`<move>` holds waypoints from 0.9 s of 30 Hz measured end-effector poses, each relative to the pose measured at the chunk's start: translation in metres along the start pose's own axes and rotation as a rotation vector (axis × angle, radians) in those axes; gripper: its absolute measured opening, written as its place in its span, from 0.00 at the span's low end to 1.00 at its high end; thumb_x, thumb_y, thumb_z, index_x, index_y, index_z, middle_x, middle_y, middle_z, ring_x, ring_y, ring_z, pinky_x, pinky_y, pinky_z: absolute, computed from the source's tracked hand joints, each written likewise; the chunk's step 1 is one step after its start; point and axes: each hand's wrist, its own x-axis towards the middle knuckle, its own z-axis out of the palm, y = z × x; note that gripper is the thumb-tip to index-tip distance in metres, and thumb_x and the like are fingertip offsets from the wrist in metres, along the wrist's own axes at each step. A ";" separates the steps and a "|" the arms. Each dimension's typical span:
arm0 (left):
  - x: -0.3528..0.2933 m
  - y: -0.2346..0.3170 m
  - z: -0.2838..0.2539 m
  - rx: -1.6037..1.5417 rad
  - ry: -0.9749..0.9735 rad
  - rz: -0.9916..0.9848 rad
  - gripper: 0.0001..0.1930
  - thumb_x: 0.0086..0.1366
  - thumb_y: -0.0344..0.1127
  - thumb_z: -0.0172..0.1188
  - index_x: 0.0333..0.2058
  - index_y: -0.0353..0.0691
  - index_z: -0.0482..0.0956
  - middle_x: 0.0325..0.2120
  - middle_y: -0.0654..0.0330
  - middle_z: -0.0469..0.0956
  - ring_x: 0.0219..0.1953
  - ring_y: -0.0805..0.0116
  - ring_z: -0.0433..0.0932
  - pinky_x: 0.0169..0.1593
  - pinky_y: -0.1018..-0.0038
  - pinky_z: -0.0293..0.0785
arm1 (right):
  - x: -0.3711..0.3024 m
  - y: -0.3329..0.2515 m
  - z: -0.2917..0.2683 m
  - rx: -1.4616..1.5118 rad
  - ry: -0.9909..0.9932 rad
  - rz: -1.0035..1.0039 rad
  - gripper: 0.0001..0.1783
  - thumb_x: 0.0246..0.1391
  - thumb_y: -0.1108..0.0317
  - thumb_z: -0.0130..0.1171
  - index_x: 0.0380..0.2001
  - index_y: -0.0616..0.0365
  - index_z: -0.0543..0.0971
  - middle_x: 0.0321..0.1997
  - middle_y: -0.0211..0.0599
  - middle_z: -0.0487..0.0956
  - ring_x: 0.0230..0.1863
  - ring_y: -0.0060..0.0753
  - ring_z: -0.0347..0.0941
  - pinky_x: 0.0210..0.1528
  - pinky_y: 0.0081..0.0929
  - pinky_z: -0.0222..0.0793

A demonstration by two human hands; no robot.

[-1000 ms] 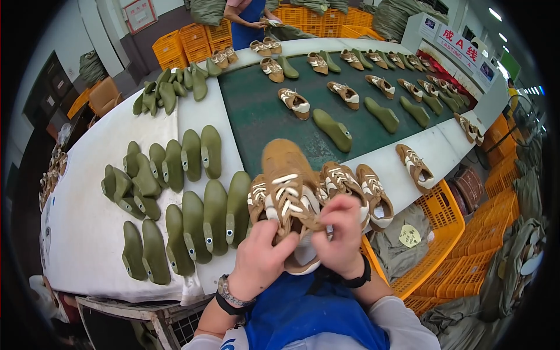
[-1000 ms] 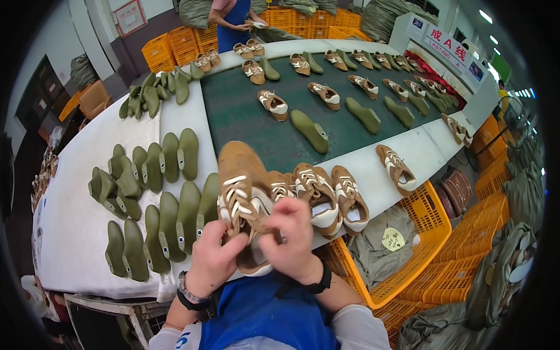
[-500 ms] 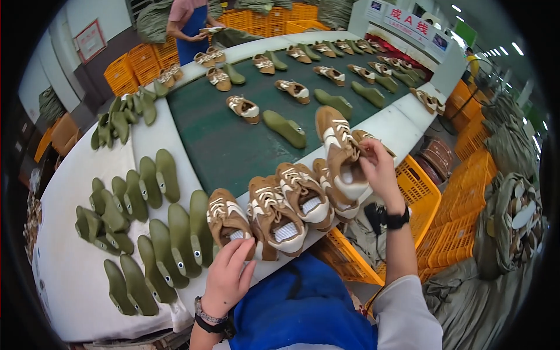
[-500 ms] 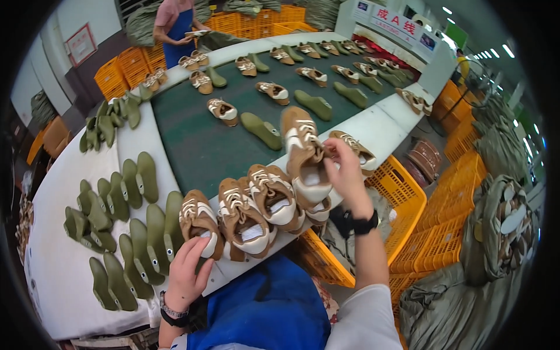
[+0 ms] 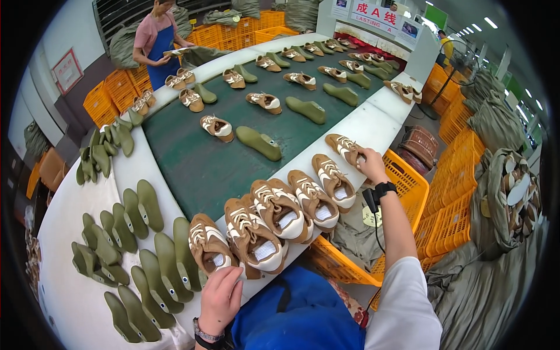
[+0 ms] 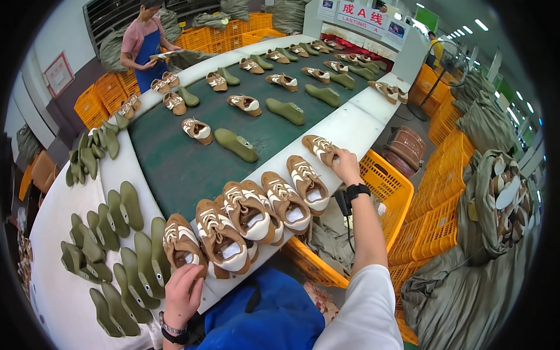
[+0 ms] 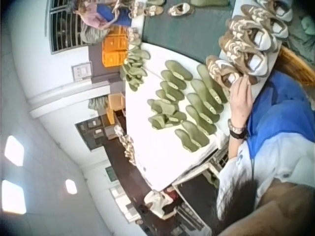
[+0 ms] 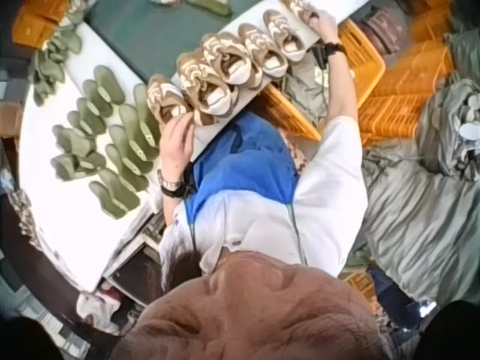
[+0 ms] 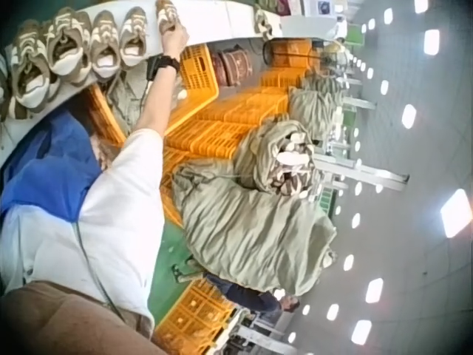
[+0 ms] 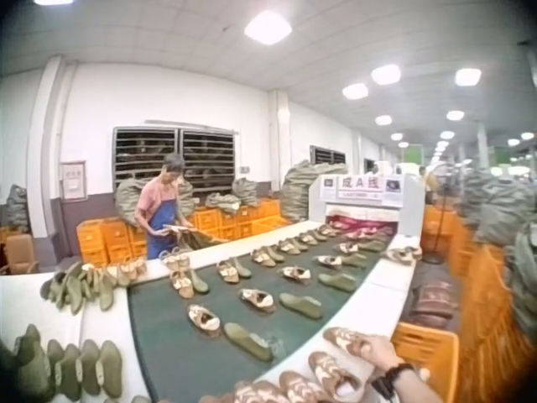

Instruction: Sorting shoe lasts and assembling components on a factory workbench.

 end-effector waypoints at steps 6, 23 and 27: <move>0.001 0.003 0.006 -0.050 -0.002 0.021 0.13 0.51 0.22 0.59 0.38 0.34 0.76 0.35 0.50 0.77 0.37 0.52 0.76 0.41 0.67 0.73 | -0.020 0.022 0.022 -0.559 -0.033 0.003 0.13 0.45 0.69 0.54 0.36 0.48 0.80 0.43 0.37 0.76 0.59 0.50 0.60 0.61 0.58 0.46; 0.017 0.000 -0.023 -0.042 0.587 -0.110 0.31 0.46 0.26 0.65 0.51 0.36 0.66 0.52 0.44 0.60 0.53 0.49 0.65 0.51 0.66 0.67 | -0.201 -0.333 -0.050 0.573 0.109 -1.266 0.14 0.31 0.73 0.65 0.28 0.58 0.77 0.27 0.32 0.71 0.26 0.36 0.65 0.31 0.31 0.62; -0.001 -0.006 -0.036 0.130 0.638 -0.159 0.26 0.45 0.25 0.65 0.46 0.36 0.71 0.52 0.44 0.59 0.52 0.49 0.66 0.50 0.65 0.68 | -0.210 -0.353 -0.041 0.627 0.027 -1.299 0.16 0.32 0.73 0.65 0.30 0.60 0.77 0.28 0.33 0.72 0.29 0.37 0.66 0.34 0.32 0.64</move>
